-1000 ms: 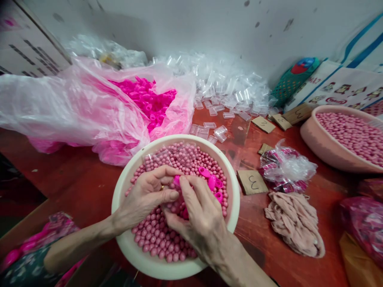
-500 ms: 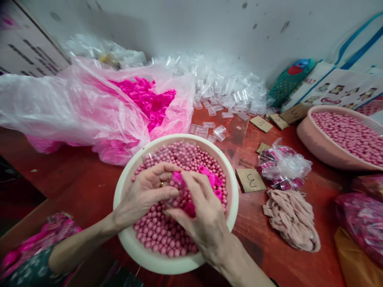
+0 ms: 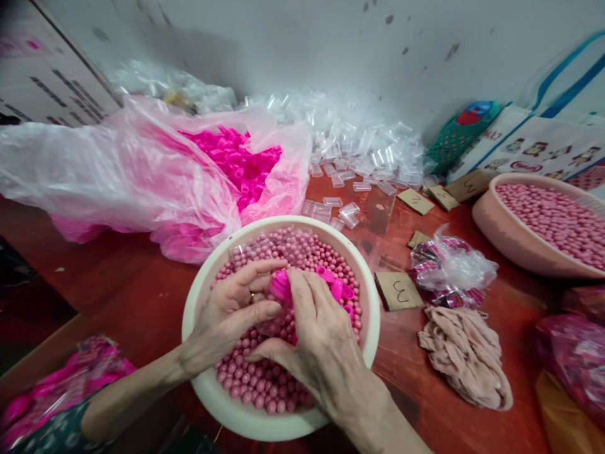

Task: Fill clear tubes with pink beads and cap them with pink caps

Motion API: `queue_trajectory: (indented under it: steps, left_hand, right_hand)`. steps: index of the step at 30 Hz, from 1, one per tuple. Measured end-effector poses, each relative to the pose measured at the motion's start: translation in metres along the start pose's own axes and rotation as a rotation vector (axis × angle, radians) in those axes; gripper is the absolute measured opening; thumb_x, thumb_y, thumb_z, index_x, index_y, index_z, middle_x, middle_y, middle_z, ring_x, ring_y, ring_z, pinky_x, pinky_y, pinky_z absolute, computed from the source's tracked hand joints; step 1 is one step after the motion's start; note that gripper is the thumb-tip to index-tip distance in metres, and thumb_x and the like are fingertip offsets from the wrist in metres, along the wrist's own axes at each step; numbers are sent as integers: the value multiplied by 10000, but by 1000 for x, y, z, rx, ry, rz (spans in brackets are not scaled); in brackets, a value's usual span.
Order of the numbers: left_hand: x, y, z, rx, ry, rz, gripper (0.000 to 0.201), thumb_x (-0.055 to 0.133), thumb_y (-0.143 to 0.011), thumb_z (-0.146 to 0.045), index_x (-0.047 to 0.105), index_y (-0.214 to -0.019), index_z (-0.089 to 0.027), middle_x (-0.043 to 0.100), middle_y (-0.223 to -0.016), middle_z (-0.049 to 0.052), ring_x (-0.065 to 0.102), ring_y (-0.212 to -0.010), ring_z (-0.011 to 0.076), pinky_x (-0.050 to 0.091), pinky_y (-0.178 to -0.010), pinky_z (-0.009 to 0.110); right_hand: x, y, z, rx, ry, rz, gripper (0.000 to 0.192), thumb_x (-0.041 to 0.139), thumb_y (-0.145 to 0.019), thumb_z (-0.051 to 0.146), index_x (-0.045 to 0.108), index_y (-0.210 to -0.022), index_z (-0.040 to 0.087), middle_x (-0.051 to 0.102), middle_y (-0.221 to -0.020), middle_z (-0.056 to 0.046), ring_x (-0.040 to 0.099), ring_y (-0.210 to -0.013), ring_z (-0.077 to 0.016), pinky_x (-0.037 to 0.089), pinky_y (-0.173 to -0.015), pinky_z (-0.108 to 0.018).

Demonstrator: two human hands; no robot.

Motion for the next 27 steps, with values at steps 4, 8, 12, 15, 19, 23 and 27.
queue_trajectory:
  steps: [4, 8, 12, 15, 19, 23, 27]
  left_hand:
    - [-2, 0, -5, 49, -39, 1, 397, 610, -821, -156, 530, -1201, -238, 628, -906, 12, 585, -792, 110, 477, -746, 204]
    - [-2, 1, -9, 80, -115, -3, 346, 587, -842, -169, 552, -1181, -229, 640, -885, 9, 587, -782, 106, 478, -749, 203]
    - [-2, 3, -8, 81, -138, -3, 259, 593, -840, -190, 577, -1098, -197, 631, -811, 3, 580, -710, 99, 482, -726, 211]
    - [-5, 3, -5, 51, -99, -24, 220, 613, -825, -202, 575, -1041, -193, 610, -768, -11, 564, -666, 90, 481, -695, 209]
    - [-10, 3, -4, 14, -53, -48, 187, 627, -811, -206, 583, -991, -179, 603, -737, -10, 563, -644, 92, 476, -648, 204]
    - [-15, -1, -4, -3, -38, -88, 238, 638, -797, -211, 582, -1025, -168, 622, -773, 11, 583, -676, 112, 465, -586, 188]
    - [-14, -4, -1, -18, -25, -87, 342, 618, -813, -219, 545, -1145, -189, 608, -768, 4, 588, -705, 121, 472, -608, 197]
  right_hand:
    - [6, 2, 4, -21, 90, -14, 649, 628, -783, 370, 369, -1292, 61, 577, -1117, -203, 553, -1079, -304, 523, -858, -435]
    - [9, 2, 4, -12, 113, 24, 635, 616, -782, 374, 370, -1295, 91, 586, -1096, -175, 556, -1063, -305, 522, -848, -454]
    - [-1, 2, 15, -143, 147, -138, 607, 637, -754, 323, 416, -1253, 57, 611, -1006, -175, 586, -981, -293, 544, -780, -408]
    - [-5, 0, 18, -182, 95, -220, 570, 642, -734, 290, 446, -1218, 60, 620, -888, -144, 601, -897, -278, 549, -734, -400]
    - [-5, -4, 19, -184, 11, -256, 547, 678, -695, 270, 474, -1164, 78, 613, -834, -128, 606, -849, -280, 546, -698, -407]
    - [9, -11, 7, -28, -74, -105, 563, 654, -717, 283, 430, -1204, 108, 605, -978, -136, 587, -946, -273, 534, -780, -424]
    - [23, -9, -8, 192, -143, 57, 648, 638, -705, 276, 358, -1265, 107, 530, -1176, -171, 507, -1122, -294, 484, -900, -466]
Point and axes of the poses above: each hand's wrist, its own y-axis away from the middle knuckle, its own x-axis out of the palm, z = x × y, the point moved 10 cm from there along -y, towards the middle knuckle
